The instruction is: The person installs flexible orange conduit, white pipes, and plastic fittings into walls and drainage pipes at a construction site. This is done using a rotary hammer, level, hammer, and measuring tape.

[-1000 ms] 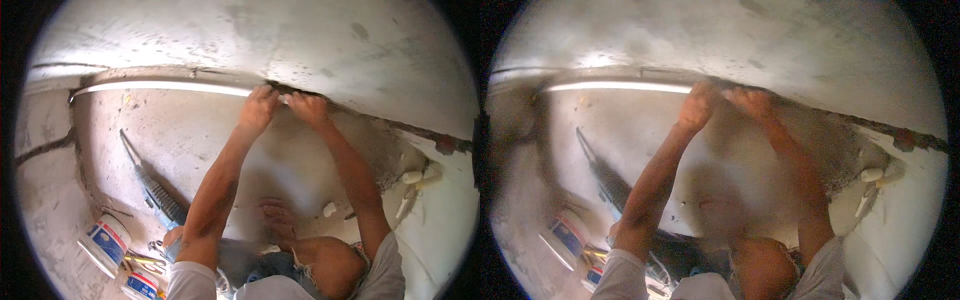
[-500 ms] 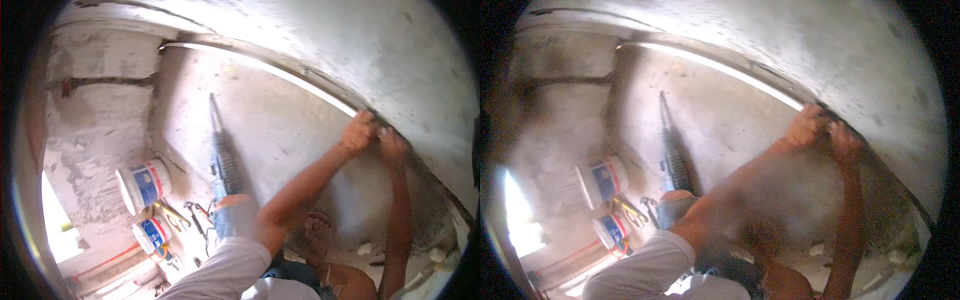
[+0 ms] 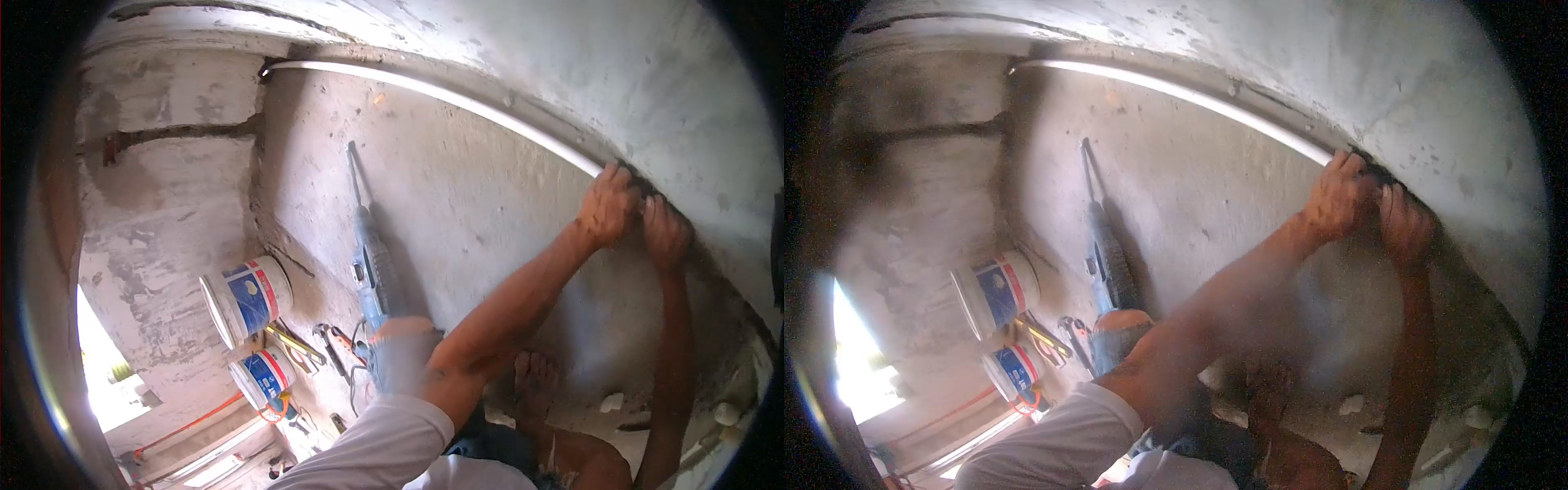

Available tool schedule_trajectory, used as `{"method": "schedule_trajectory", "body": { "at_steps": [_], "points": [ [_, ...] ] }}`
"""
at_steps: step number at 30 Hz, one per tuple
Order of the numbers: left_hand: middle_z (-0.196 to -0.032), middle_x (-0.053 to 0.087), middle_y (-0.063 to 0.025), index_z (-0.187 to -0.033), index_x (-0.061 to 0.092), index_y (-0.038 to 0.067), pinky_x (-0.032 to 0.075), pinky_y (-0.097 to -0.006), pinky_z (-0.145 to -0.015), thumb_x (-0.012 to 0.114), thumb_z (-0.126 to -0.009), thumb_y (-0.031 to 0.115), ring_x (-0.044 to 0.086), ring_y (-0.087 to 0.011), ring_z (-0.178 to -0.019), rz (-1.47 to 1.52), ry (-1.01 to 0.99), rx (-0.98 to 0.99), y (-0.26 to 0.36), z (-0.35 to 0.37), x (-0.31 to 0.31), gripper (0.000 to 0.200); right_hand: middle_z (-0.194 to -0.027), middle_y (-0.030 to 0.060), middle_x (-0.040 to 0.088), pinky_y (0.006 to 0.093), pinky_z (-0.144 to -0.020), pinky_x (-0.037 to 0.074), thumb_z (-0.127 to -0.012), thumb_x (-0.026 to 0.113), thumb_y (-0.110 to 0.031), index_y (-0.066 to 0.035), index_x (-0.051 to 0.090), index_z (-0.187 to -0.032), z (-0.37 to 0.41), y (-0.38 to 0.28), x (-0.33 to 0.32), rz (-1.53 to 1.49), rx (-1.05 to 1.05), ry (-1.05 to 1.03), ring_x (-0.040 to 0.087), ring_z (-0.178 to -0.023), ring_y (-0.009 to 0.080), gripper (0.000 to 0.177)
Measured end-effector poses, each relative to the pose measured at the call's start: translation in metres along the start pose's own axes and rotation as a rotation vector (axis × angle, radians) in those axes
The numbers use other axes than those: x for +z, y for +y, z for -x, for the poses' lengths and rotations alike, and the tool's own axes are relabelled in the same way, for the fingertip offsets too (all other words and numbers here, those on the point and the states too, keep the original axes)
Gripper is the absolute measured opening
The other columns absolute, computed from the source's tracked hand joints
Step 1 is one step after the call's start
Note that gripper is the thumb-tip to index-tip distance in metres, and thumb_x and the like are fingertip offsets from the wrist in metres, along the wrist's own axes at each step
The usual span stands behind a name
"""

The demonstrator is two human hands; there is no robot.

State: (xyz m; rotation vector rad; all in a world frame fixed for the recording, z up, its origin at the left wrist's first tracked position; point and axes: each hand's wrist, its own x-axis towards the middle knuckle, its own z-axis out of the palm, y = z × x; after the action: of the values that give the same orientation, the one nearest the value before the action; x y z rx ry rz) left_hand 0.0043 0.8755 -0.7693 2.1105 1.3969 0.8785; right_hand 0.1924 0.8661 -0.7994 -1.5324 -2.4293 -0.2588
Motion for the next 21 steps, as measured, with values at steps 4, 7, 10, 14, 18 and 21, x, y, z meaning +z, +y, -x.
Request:
{"method": "schedule_trajectory", "body": {
  "at_steps": [4, 7, 10, 14, 18, 21],
  "points": [
    [-0.095, 0.058, -0.0138, -0.089, 0.07, 0.004, 0.043, -0.0429, -0.084, 0.062, -0.081, 0.016, 0.051, -0.032, -0.096, 0.038, 0.032, 0.037, -0.007, 0.002, 0.006, 0.016, -0.076, 0.0095, 0.069, 0.034, -0.053, 0.054, -0.094, 0.058, -0.029, -0.01, 0.064, -0.099, -0.006, -0.005, -0.015, 0.11, 0.003, -0.079, 0.067, -0.058, 0.0242, 0.021],
    [-0.095, 0.058, -0.0149, -0.09, 0.07, 0.005, 0.043, -0.044, -0.083, 0.063, -0.08, 0.017, 0.051, -0.0335, -0.097, 0.061, -0.015, -0.056, -0.002, 0.003, 0.002, 0.017, -0.075, 0.0086, 0.069, 0.0332, -0.053, 0.054, -0.094, 0.058, -0.03, -0.011, 0.064, -0.102, 0.002, 0.0, 0.003, 0.078, 0.006, -0.064, 0.068, -0.06, 0.0222, 0.022],
    [-0.098, 0.058, -0.0159, -0.09, 0.071, 0.007, 0.045, -0.0449, -0.082, 0.063, -0.08, 0.018, 0.051, -0.0344, -0.097, 0.047, 0.016, -0.016, -0.002, 0.001, -0.001, 0.017, -0.075, 0.0073, 0.07, 0.0328, -0.052, 0.055, -0.093, 0.058, -0.031, -0.013, 0.065, -0.104, 0.002, 0.006, 0.001, 0.095, -0.024, -0.062, 0.068, -0.06, 0.0208, 0.022],
    [-0.097, 0.058, -0.0169, -0.089, 0.071, 0.009, 0.045, -0.0442, -0.081, 0.062, -0.079, 0.018, 0.051, -0.034, -0.094, 0.021, 0.044, -0.038, -0.003, 0.005, 0.005, 0.016, -0.077, 0.0084, 0.071, 0.0333, -0.054, 0.055, -0.094, 0.058, -0.031, -0.011, 0.065, -0.104, 0.009, 0.007, 0.009, 0.164, -0.077, -0.015, 0.069, -0.061, 0.0212, 0.023],
    [-0.093, 0.058, -0.017, -0.086, 0.071, 0.009, 0.045, -0.0431, -0.081, 0.063, -0.077, 0.018, 0.051, -0.0329, -0.092, -0.011, 0.078, -0.029, -0.004, 0.005, 0.01, 0.015, -0.081, 0.009, 0.071, 0.0332, -0.055, 0.056, -0.095, 0.057, -0.03, -0.01, 0.065, -0.107, 0.01, 0.013, 0.014, 0.153, -0.106, 0.014, 0.07, -0.065, 0.022, 0.025],
    [-0.093, 0.058, -0.017, -0.085, 0.071, 0.01, 0.043, -0.0448, -0.084, 0.063, -0.076, 0.019, 0.051, -0.0342, -0.092, -0.038, 0.086, 0.01, -0.005, 0.001, 0.01, 0.015, -0.087, 0.0091, 0.071, 0.0324, -0.058, 0.056, -0.095, 0.056, -0.029, -0.01, 0.064, -0.111, 0.009, 0.018, 0.016, 0.141, -0.092, -0.108, 0.07, -0.069, 0.0219, 0.026]
  ]
}}
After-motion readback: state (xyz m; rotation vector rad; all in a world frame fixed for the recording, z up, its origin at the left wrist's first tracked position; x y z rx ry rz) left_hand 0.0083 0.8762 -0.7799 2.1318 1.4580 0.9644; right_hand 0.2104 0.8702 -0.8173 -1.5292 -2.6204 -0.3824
